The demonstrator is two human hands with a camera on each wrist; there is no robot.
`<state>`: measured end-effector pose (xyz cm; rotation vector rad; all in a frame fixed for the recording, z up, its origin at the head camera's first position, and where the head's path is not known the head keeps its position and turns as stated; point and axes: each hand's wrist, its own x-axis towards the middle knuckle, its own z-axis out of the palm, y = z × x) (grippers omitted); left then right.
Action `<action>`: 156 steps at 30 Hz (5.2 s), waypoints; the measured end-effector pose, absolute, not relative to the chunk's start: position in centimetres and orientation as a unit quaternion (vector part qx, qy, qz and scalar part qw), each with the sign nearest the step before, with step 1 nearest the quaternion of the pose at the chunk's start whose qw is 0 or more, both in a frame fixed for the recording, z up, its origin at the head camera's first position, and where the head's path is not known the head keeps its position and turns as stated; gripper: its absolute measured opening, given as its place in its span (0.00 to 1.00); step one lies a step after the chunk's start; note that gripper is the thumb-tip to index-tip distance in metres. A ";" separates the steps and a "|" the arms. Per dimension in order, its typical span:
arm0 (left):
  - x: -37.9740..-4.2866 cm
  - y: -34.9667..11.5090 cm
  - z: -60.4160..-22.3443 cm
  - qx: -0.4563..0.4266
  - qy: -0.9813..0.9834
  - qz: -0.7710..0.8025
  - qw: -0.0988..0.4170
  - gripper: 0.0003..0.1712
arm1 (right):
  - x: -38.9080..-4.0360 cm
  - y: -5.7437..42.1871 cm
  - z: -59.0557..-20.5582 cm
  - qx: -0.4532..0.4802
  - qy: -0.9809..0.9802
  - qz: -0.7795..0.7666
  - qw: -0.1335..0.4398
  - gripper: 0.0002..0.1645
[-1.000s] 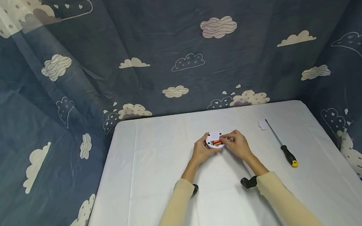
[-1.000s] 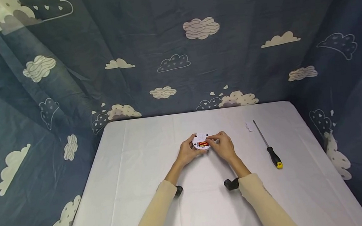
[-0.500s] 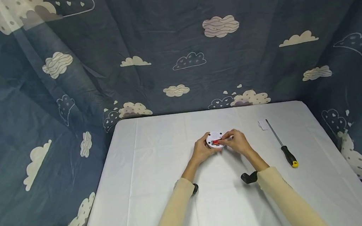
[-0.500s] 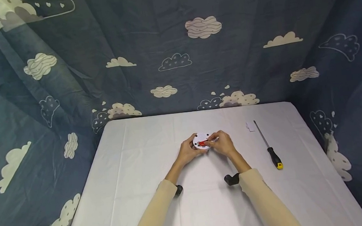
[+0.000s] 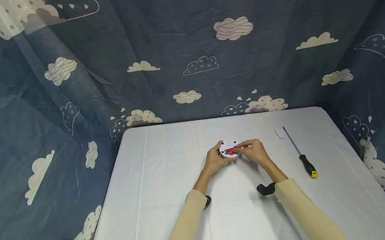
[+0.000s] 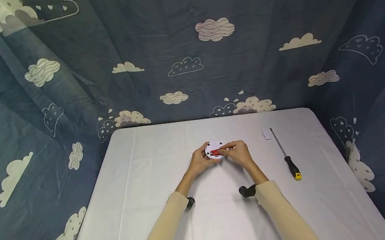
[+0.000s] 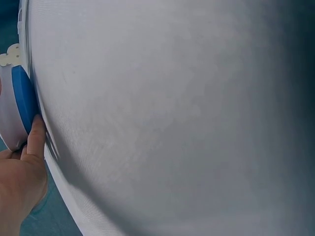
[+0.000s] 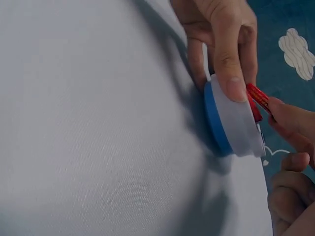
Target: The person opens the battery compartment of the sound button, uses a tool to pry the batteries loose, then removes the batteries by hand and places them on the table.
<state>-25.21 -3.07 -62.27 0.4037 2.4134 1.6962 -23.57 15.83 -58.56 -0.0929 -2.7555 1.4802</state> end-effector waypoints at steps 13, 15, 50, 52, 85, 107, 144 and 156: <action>-24.9 -2.8 -61.9 0.114 0.808 0.571 0.093 0.54 | -23.1 18.6 -58.4 -0.125 -0.843 0.515 0.093 0.23; -24.8 -2.8 -61.9 0.110 0.808 0.571 0.096 0.54 | -23.1 19.5 -58.4 -0.133 -0.841 0.514 0.105 0.24; -24.7 -2.9 -62.1 0.140 0.788 0.593 0.088 0.53 | -24.2 37.5 -59.5 -0.427 -0.599 0.621 0.269 0.13; -24.7 -2.9 -62.1 0.139 0.787 0.594 0.091 0.53 | -24.2 38.0 -59.8 -0.445 -0.608 0.607 0.252 0.13; -24.8 -3.0 -62.3 0.121 0.779 0.606 0.107 0.54 | -24.3 38.0 -62.5 -0.480 -0.650 0.565 0.170 0.08; -25.2 -3.2 -62.2 0.135 0.787 0.595 0.092 0.53 | -24.6 33.9 -60.6 -0.366 -0.733 0.532 0.215 0.24; -25.0 -2.9 -62.5 0.130 0.789 0.591 0.103 0.54 | -23.5 17.7 -58.9 0.031 -0.877 0.480 0.023 0.09; -25.0 -3.0 -62.5 0.134 0.783 0.599 0.099 0.54 | -23.4 20.8 -58.7 -0.043 -0.883 0.464 0.064 0.15</action>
